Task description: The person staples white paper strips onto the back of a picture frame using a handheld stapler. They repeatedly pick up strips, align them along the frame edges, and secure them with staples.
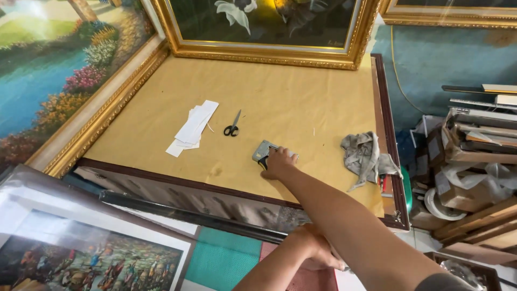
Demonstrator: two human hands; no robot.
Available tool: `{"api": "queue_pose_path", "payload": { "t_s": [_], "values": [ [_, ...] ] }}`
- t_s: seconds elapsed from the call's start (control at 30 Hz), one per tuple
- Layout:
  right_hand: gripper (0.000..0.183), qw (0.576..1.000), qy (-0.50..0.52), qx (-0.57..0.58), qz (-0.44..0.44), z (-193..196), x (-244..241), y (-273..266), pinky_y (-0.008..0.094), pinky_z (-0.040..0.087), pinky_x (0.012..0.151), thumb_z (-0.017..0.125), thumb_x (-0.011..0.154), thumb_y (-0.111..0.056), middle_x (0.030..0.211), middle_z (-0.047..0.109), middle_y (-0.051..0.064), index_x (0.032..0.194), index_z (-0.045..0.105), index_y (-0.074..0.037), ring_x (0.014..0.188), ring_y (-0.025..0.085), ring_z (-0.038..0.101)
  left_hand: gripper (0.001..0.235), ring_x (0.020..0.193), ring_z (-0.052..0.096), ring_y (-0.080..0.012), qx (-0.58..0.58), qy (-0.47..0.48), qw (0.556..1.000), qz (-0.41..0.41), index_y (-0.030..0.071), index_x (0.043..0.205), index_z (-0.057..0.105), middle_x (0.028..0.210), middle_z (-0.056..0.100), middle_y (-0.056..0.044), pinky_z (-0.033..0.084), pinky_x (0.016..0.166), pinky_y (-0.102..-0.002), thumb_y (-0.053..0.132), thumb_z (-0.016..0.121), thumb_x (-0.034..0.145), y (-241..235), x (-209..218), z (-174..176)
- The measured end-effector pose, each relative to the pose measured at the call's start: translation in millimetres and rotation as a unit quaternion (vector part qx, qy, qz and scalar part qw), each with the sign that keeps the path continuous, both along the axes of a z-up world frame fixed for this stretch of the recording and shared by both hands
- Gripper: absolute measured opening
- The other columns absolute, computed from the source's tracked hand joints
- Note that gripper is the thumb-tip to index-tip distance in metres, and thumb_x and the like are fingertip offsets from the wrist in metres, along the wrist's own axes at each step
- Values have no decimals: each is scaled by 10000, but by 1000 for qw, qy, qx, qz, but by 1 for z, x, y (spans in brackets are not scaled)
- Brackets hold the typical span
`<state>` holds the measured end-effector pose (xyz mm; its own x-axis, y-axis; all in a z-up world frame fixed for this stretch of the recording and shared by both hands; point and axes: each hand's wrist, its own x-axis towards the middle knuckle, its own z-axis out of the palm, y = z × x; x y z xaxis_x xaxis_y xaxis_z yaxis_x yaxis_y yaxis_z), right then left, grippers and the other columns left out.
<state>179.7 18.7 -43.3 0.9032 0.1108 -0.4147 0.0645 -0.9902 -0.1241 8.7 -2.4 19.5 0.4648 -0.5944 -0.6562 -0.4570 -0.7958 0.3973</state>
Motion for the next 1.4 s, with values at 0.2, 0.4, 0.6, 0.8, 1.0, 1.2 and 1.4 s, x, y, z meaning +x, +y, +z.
{"api": "queue_pose_path", "payload": {
  "t_s": [0.2, 0.4, 0.6, 0.8, 1.0, 1.2, 1.4],
  "values": [
    [211, 973, 78, 210, -64, 9, 12, -41, 292, 259, 482, 529, 641, -307, 633, 492, 63, 663, 472, -104, 545, 149, 406, 893, 1107, 470, -279, -14, 7, 992, 128, 89, 1196, 448, 1204, 478, -68, 379, 891, -356, 547, 572, 439, 3, -6, 7],
    [410, 895, 114, 431, 4, 72, -61, -122, 299, 391, 656, 478, 496, -38, 778, 519, 130, 893, 580, -21, 773, 263, 521, 815, 1167, 467, -261, -25, -34, 999, 32, 262, 1225, 483, 1244, 488, -46, 410, 960, -388, 647, 547, 510, 5, -20, -11],
    [309, 848, 142, 511, -10, 73, -170, -212, 404, 390, 672, 482, 516, -58, 785, 514, 213, 780, 591, 59, 773, 333, 452, 586, 1153, 467, -311, -26, -28, 999, 38, 372, 1223, 445, 1189, 494, -87, 382, 962, -438, 513, 580, 671, 5, -70, 5],
    [313, 731, 253, 576, -265, -131, -221, -292, 384, 501, 681, 579, 509, 52, 688, 553, 145, 821, 563, 38, 650, 301, 591, 556, 1048, 531, -328, -66, -49, 997, 3, 352, 1205, 441, 1064, 523, -130, 404, 927, -408, 472, 584, 681, 15, -122, -12],
    [305, 694, 411, 549, -219, -102, -306, -276, 361, 535, 664, 589, 702, -236, 738, 607, 199, 810, 516, 41, 681, 313, 652, 543, 1008, 546, -343, -66, -63, 995, 28, 355, 1188, 465, 1014, 518, -130, 411, 898, -415, 464, 594, 672, 21, -170, -24],
    [493, 696, 516, 477, -147, -118, -320, -266, 427, 545, 692, 476, 712, -395, 393, 461, 99, 750, 600, 80, 537, 269, 635, 580, 1060, 498, -191, -95, -91, 991, -12, 344, 1199, 451, 893, 621, -72, 388, 895, -361, 445, 601, 648, 33, -199, -44],
    [414, 695, 557, 438, -124, -148, -324, -255, 475, 547, 628, 480, 711, -404, 609, 589, 146, 782, 592, -12, 582, 305, 643, 559, 1041, 487, -150, -97, -116, 988, -11, 343, 1173, 464, 898, 662, -41, 409, 860, -330, 460, 580, 640, 39, -223, -58]
  ]
}}
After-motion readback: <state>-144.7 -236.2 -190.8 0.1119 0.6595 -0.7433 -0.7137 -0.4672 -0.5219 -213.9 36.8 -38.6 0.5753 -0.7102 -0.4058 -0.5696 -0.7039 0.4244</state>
